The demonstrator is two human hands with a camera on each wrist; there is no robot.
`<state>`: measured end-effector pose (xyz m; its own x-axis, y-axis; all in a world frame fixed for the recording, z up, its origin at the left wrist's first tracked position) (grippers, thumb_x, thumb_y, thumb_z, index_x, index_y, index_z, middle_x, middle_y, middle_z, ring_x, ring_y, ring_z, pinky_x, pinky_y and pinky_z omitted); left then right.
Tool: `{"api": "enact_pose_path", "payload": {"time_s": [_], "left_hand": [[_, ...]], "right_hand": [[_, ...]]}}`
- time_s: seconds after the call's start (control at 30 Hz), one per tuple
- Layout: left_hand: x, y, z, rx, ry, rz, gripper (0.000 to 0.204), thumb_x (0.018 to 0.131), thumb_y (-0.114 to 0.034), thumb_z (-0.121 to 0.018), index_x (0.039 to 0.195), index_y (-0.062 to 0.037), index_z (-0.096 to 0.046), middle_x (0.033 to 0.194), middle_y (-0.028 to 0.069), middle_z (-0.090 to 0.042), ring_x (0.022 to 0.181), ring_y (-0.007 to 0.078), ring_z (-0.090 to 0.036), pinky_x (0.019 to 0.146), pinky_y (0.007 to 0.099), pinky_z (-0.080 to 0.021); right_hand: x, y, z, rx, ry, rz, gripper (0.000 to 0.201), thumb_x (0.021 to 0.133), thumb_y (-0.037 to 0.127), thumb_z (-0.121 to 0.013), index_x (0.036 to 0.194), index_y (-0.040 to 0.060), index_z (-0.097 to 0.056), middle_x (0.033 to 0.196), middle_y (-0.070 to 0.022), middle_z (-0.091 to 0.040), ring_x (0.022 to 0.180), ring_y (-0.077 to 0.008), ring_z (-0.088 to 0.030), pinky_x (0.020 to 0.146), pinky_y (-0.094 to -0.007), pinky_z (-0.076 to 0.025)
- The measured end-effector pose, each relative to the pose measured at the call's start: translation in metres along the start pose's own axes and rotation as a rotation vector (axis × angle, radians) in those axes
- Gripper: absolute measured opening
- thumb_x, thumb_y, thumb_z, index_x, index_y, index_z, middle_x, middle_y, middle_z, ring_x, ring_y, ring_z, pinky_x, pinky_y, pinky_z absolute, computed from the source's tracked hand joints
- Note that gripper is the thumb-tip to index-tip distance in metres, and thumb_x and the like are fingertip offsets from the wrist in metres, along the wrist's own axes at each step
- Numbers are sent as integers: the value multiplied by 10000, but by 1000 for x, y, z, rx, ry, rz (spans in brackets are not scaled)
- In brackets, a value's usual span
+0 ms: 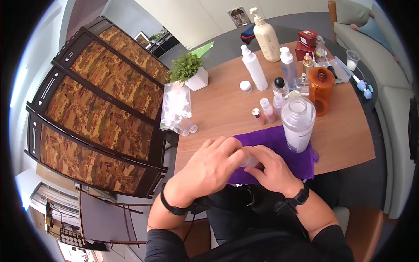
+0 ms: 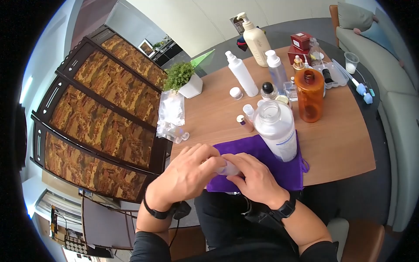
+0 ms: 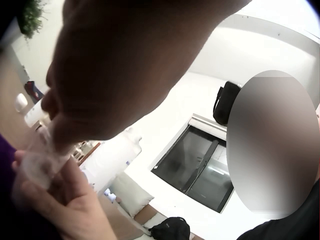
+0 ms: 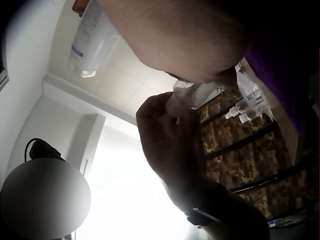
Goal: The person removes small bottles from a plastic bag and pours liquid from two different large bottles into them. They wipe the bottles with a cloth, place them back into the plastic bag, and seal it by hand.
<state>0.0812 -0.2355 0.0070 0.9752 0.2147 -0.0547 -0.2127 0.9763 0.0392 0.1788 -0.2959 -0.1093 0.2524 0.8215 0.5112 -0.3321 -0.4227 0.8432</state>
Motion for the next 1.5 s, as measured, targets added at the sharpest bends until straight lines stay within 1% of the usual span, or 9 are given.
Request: {"api": "enact_pose_path", "payload": {"time_s": [0.13,0.3,0.5,0.67,0.8,0.97,1.23,1.4,1.5], "left_hand": [[3,-18,37,-80,-213,-91,466,839,-310,-882,1197,-86,-684,1061,67,-680,1054,322,-643,957,490,-476],[5,3,12,129,-29,-1,453,826,-315,-869,1189,-108,-693,1094,66,-692,1100,306,-656,935,458,-481],[9,-29,29,235,-127,-288,586,773,-321,-921,1287,-142,-704,1224,110,-690,1210,349,-657,1066,528,-477],[1,-2,45,81,-383,222,904,696,-399,-996,1426,-47,-596,1180,167,-697,1163,373,-691,988,477,-555],[0,19,6,-198,-117,418,906,748,-344,-987,1462,3,-550,1023,156,-718,1072,358,-713,865,421,-591],[11,-9,12,-247,-191,-192,779,784,-236,-969,1420,-10,-581,944,132,-708,984,359,-702,808,410,-580],[5,9,4,-88,-113,90,574,765,-268,-964,1208,-39,-678,1001,135,-678,933,355,-698,773,432,-579],[8,-6,4,-179,-145,-316,414,816,-189,-920,1141,-58,-700,1057,118,-699,945,351,-706,776,424,-584],[10,-14,21,-120,-119,-247,367,838,-181,-902,1121,-52,-707,1082,102,-705,956,351,-705,786,423,-588]], "right_hand": [[-1,4,2,-32,-29,32,568,881,56,-821,1420,53,-644,1195,-185,-705,1078,-423,-678,923,-486,-573],[-1,-2,-1,-34,6,-20,601,881,72,-835,1442,52,-620,1198,-196,-716,1071,-426,-689,938,-491,-573],[-5,-7,1,-44,-21,-43,643,875,77,-855,1461,40,-592,1204,-194,-734,1057,-414,-713,930,-480,-583],[-6,-12,1,9,-70,-73,634,868,82,-869,1436,17,-595,1216,-194,-743,1059,-406,-726,927,-471,-588],[-5,-12,1,-24,-71,-44,585,867,83,-869,1386,14,-607,1205,-194,-743,1021,-403,-731,901,-462,-592],[-6,-8,0,-45,-17,-52,526,867,80,-865,1331,31,-623,1122,-191,-727,960,-406,-726,851,-472,-588],[-3,-5,0,-24,-54,-8,471,878,50,-840,1294,25,-622,1109,-194,-708,974,-415,-712,853,-490,-580],[-3,-1,2,-49,-48,34,488,870,41,-839,1302,20,-614,1121,-201,-703,994,-419,-707,863,-489,-580],[-4,-2,1,-51,-57,38,499,864,36,-842,1306,21,-609,1110,-199,-697,992,-420,-703,858,-486,-578]]}}
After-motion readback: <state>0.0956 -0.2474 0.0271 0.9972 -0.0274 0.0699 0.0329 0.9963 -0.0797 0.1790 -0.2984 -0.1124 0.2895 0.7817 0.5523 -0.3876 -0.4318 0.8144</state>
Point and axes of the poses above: each hand's wrist, its own x-axis towards the middle knuckle, its own z-axis out of the back of the hand, y = z × x, the point moved 8 cm from there along x, towards the middle knuckle
